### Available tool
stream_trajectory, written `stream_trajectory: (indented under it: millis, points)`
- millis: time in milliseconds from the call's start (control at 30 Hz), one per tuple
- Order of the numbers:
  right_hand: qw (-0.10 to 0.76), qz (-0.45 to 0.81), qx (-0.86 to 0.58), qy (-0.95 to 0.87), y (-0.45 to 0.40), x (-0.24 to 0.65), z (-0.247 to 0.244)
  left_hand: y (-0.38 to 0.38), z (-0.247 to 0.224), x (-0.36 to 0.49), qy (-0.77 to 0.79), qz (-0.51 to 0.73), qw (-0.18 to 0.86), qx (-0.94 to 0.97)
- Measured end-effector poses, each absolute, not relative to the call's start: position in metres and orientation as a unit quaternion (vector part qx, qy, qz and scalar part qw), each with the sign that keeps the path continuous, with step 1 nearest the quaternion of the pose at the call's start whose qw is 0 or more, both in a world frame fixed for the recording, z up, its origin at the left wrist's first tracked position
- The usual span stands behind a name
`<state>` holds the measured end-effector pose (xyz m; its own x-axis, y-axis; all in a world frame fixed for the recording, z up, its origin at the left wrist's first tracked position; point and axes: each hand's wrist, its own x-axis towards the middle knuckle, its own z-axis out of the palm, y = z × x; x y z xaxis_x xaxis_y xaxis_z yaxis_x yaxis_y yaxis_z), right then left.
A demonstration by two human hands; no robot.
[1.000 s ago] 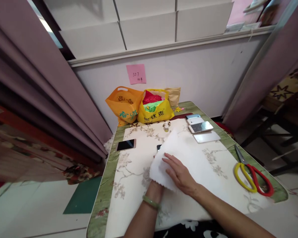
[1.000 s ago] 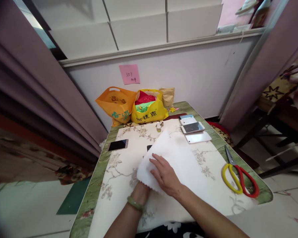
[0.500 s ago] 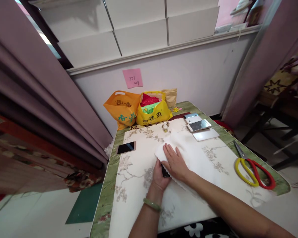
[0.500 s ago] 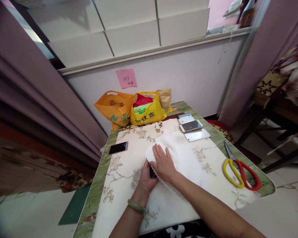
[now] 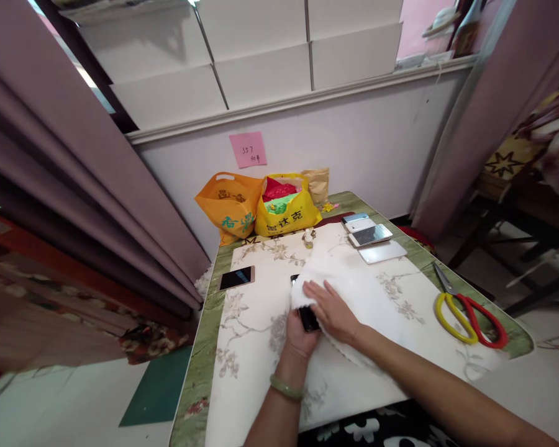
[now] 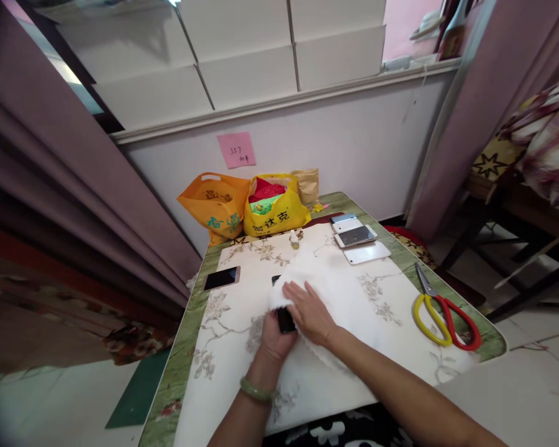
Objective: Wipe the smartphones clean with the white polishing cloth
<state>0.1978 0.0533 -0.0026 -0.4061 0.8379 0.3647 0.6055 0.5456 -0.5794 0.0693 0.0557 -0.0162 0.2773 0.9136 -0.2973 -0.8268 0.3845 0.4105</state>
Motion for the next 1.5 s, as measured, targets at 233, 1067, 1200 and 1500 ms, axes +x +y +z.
stream_trajectory:
  millis: [233, 1067, 1200, 1500]
  points:
    - [0.513, 0.338, -0.436, -0.658, 0.040, 0.205, 0.036, 0.038, 0.030, -0.011, 0.173, 0.702, 0.682, 0.110]
    - [0.122, 0.163, -0.806, -0.556, 0.083, 0.323, 0.022, 0.049, -0.011, 0.005, 0.210, 0.560, 0.797, 0.084]
    - [0.152, 0.188, -0.807, -0.539, 0.113, 0.315, 0.019, 0.048, -0.014, 0.000, 0.185, 0.557, 0.803, 0.103]
    - [0.240, 0.181, -0.772, -0.561, 0.120, 0.319, 0.012, 0.060, -0.013, 0.024, 0.182, 0.583, 0.788, 0.077]
